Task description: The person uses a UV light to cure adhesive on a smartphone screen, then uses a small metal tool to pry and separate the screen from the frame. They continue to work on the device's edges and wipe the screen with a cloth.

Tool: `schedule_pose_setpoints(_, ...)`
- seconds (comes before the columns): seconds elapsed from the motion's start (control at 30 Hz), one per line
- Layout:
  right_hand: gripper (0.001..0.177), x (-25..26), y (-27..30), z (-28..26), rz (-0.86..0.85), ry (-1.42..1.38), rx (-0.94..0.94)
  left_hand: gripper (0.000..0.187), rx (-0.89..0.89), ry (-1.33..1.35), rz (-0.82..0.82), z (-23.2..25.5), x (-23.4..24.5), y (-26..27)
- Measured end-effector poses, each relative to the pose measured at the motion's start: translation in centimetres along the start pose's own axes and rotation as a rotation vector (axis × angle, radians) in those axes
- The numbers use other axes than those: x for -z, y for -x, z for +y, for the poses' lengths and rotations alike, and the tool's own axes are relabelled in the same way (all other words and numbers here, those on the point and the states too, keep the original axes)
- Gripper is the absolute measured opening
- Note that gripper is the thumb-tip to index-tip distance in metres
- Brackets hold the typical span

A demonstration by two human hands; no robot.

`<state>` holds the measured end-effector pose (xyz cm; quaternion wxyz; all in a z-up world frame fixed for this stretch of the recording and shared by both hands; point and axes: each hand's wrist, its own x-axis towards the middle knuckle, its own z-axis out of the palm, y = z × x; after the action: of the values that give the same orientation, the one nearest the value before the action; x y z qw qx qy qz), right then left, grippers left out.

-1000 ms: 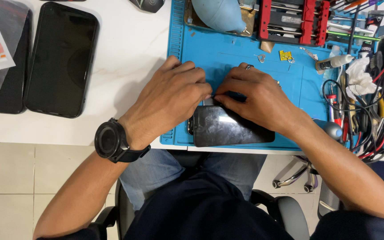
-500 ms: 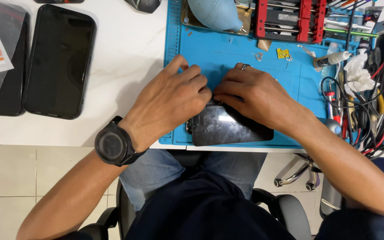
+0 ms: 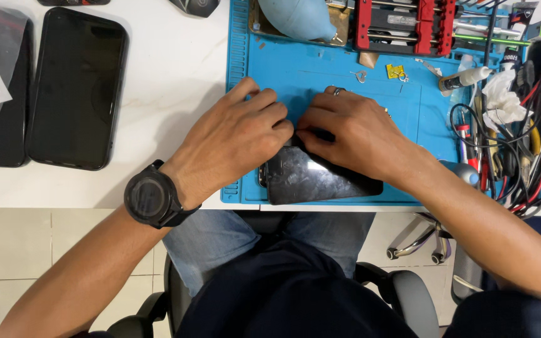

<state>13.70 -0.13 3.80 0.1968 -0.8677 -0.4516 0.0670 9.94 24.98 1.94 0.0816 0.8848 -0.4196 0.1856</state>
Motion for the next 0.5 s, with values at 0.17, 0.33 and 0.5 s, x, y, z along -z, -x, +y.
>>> schedule_pose_setpoints(0.17, 0.01, 4.5, 0.9, -0.2, 0.062, -0.237, -0.12, 0.035, 0.041, 0.077, -0.002, 0.1, -0.4, 0.4)
schedule_pose_setpoints(0.33, 0.005, 8.3, 6.3, 1.0, 0.24, -0.051, -0.261, 0.041, 0.033, 0.144, 0.002, 0.1, 0.0, 0.3)
schedule_pose_setpoints(0.5, 0.02, 7.5, 12.5, 1.7, 0.007, 0.163, -0.378, 0.042, 0.073, 0.134, 0.013, 0.3, 0.7, 0.0)
